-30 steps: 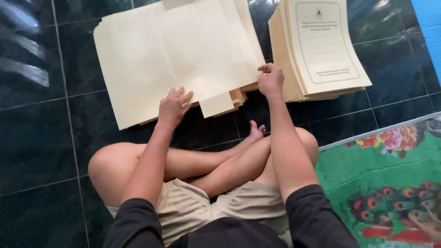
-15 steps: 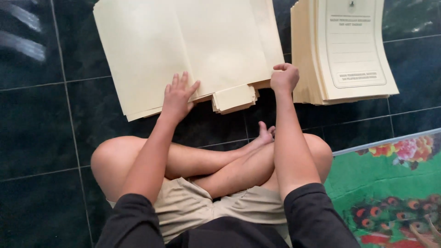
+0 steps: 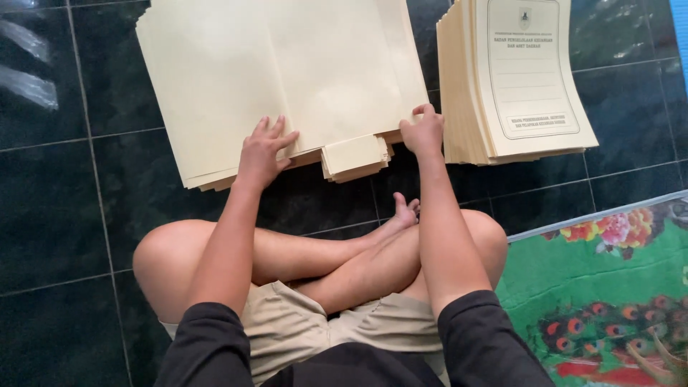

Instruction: Folding document covers along scored lines and stacking them in a pile.

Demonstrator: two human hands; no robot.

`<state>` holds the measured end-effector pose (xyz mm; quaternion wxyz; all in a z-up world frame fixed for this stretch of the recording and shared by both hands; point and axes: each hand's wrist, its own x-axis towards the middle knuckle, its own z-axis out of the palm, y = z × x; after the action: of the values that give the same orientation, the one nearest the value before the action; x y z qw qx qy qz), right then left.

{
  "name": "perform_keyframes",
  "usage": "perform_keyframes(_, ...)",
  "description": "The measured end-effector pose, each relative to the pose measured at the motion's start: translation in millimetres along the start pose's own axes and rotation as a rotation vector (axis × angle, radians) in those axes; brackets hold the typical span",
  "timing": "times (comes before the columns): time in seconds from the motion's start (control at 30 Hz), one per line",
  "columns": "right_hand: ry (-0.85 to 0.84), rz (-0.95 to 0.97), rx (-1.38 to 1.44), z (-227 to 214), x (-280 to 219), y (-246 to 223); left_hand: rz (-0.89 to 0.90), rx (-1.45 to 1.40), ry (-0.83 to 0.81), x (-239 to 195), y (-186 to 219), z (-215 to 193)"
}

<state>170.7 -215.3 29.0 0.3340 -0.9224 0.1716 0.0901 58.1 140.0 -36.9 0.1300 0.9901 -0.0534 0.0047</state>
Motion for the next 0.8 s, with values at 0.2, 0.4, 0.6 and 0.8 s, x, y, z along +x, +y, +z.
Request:
perform_keyframes(0.2, -0.091, -0.011, -0.161, -2.0, -4.1, -13.6, -0.003, -0.074, -0.013, -3.8, 14.0, -3.9)
perform_keyframes(0.4, -0.133, -0.008, -0.154, -4.2, -14.1, -19.4, -0.008, 0.132, 0.036, -6.6, 25.6, 1.1)
perform_keyframes(0.6, -0.127, -0.068, -0.148, 5.3, -7.6, -7.3, 0.001, 0.179, 0.079, -9.8, 25.1, 11.3)
perform_keyframes(0.8, -0.193, 0.024, -0.074, -1.6, -9.8, -7.1, -0.076, 0.072, -0.062, -14.4, 49.7, -23.0)
